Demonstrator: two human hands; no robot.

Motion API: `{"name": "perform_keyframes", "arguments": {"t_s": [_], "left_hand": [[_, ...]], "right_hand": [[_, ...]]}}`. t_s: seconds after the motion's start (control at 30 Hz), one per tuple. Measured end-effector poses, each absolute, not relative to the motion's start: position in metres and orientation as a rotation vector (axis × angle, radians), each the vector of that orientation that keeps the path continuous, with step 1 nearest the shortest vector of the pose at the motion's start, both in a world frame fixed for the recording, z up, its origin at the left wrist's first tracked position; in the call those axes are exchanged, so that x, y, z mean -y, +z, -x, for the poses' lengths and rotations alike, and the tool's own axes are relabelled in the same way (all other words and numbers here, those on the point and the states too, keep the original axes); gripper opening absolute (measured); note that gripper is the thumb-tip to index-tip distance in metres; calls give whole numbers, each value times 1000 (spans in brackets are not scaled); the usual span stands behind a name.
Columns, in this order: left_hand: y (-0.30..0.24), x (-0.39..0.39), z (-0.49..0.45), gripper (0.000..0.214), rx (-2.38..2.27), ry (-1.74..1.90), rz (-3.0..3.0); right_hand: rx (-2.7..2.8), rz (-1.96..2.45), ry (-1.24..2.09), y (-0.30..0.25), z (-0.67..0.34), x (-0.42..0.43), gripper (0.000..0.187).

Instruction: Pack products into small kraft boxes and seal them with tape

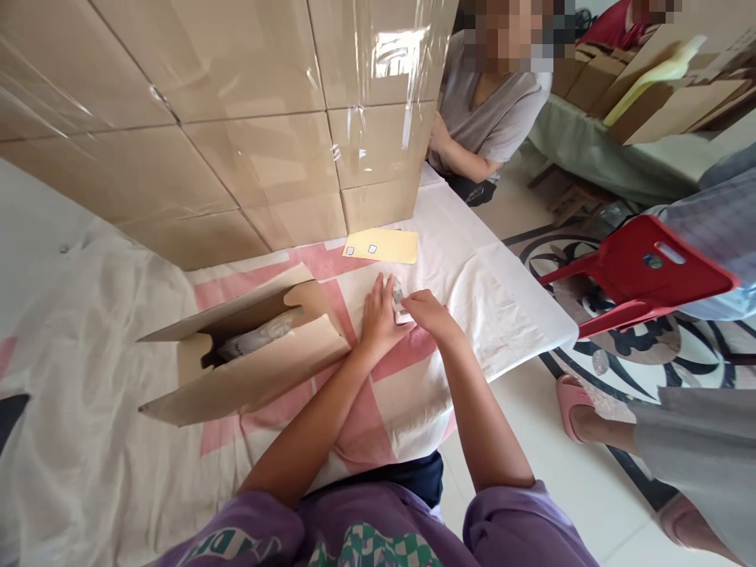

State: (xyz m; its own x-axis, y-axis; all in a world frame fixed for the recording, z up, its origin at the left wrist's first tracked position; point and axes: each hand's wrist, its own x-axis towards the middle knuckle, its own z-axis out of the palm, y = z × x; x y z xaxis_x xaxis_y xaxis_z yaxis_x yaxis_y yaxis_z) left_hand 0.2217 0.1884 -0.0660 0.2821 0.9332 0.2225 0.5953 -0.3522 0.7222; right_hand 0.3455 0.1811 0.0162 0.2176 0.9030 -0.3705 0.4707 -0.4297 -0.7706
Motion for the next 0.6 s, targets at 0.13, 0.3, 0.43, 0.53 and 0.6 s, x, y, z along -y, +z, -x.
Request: {"name": "perform_keyframes", "arguments": {"t_s": [0.13,0.3,0.43,0.53,0.6], "left_hand": [[-72,-188,-217,109,-1386,963,-2084],[-75,-187,-219,106,-1370,990,-2095],[-74,-187,-219,106,-1359,991,-2102],[-73,-186,-219,104,-1365,987,-2091],[-73,-186,-219,103,-1369,985,-2080]], "right_hand": [[1240,1901,1105,12,-353,-175,16],[1207,1881,1150,13,-363,-158,14],[1231,1882,1138,8,-364,-146,16],[1191,1888,1200,1,-361,-142,19],[1177,1848,1234,-4,-358,-140,21]]}}
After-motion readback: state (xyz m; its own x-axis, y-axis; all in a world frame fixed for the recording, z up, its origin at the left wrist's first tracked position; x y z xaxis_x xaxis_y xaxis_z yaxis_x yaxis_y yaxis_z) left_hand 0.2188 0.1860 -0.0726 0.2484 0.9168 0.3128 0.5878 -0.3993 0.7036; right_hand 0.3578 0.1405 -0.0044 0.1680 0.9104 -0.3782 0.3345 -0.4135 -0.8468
